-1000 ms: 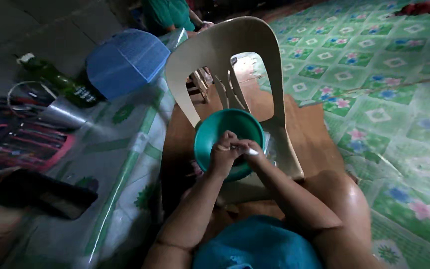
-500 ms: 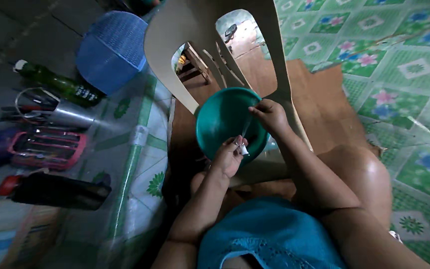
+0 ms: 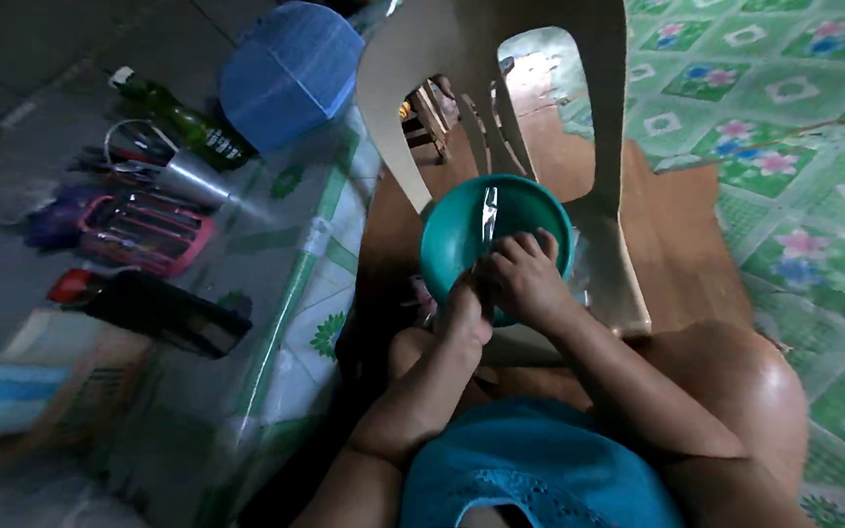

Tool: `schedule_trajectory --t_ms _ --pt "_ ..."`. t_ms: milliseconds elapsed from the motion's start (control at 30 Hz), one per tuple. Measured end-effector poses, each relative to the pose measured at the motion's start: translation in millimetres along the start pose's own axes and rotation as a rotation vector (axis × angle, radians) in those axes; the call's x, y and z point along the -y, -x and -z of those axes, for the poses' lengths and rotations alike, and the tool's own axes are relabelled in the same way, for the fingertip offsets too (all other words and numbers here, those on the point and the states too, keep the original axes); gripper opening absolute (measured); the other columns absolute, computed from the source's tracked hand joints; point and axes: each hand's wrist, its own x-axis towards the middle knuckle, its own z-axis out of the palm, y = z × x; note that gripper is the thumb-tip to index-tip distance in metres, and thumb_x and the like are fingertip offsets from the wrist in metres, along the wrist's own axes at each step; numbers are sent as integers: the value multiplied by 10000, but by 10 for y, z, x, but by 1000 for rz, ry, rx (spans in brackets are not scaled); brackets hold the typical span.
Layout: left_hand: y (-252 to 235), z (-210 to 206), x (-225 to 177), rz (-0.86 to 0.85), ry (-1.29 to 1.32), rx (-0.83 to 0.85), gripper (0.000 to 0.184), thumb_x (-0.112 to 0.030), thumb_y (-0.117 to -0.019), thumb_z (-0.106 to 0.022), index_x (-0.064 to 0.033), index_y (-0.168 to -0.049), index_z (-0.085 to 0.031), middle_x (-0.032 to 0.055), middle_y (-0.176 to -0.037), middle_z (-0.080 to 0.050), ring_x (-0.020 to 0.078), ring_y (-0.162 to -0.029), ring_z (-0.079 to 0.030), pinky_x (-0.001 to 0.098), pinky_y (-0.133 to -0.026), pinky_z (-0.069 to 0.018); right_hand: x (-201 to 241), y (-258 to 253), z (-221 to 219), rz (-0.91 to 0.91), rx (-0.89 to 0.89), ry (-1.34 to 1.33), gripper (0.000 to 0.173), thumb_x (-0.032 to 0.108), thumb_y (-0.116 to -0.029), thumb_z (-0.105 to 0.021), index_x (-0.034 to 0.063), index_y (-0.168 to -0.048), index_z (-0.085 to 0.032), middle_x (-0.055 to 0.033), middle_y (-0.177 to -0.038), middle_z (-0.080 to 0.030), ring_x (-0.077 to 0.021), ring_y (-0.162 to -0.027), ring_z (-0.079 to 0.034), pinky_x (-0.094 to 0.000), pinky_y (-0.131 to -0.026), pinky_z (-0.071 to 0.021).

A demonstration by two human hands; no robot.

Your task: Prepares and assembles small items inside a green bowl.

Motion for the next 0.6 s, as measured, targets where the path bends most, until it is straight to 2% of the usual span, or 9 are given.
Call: schedule_trajectory --t_ms 100,167,233,300,367,433,500,600 --pt "39 12 17 25 108 11 274 -322 -1098 -434 -116 -1134 -611 47 -877 -646 147 -773 -639 310 -706 -553 28 61 -160 85 -108 43 141 123 -887 -697 107 -1013 -758 -69 -978 -708 -313 -1079 -658 -702 -1076 -350" --pt "67 -2 29 14 126 -12 256 -320 -1088 -467 -115 -1133 -613 43 -877 -646 145 -767 -639 307 -697 -552 28 88 -214 102 -183 26 107 115 -882 -690 109 -958 -765 -55 -942 -715 -297 -1036 -668 -686 -1065 -361" --pt "88 -9 52 -33 79 -39 217 -283 -1070 -528 -99 -1127 -629 44 -905 -653 144 -802 -639 314 -734 -548 9 90 -241 57 -243 -42 101 137 -862 -684 107 -905 -770 -67 -933 -723 -308 -1000 -670 -665 -1026 -384" --pt "115 3 93 -94 14 -73 164 -204 -1047 -581 -74 -1103 -664 50 -938 -668 146 -857 -639 320 -795 -541 -38 67 -195 -27 -225 -128 113 183 -860 -711 80 -859 -759 -111 -969 -723 -336 -991 -667 -658 -990 -408" --pt "120 32 138 -93 12 -100 155 -177 -1037 -597 -65 -1116 -670 59 -969 -666 160 -899 -632 336 -839 -530 -81 43 -119 -66 -112 -166 145 201 -869 -735 60 -882 -760 -130 -1035 -718 -342 -1009 -660 -652 -981 -413" --pt "129 48 110 -51 51 -101 182 -205 -1049 -575 -78 -1154 -653 60 -974 -659 163 -898 -631 344 -831 -534 -60 46 -84 -33 -27 -130 152 199 -864 -729 69 -935 -763 -127 -1037 -713 -337 -999 -660 -652 -979 -412" --pt "132 39 71 -6 97 -70 215 -275 -1060 -555 -106 -1162 -642 44 -925 -653 147 -826 -631 335 -764 -543 0 83 -91 28 6 -43 209 217 -856 -707 62 -988 -755 -134 -994 -708 -351 -978 -664 -676 -995 -398" --pt "127 50 131 40 183 -4 252 -327 -1061 -547 -128 -1189 -632 27 -904 -643 132 -786 -623 312 -727 -539 52 156 -164 121 -75 47 157 168 -871 -687 29 -919 -743 -144 -942 -716 -361 -950 -677 -687 -1013 -386"
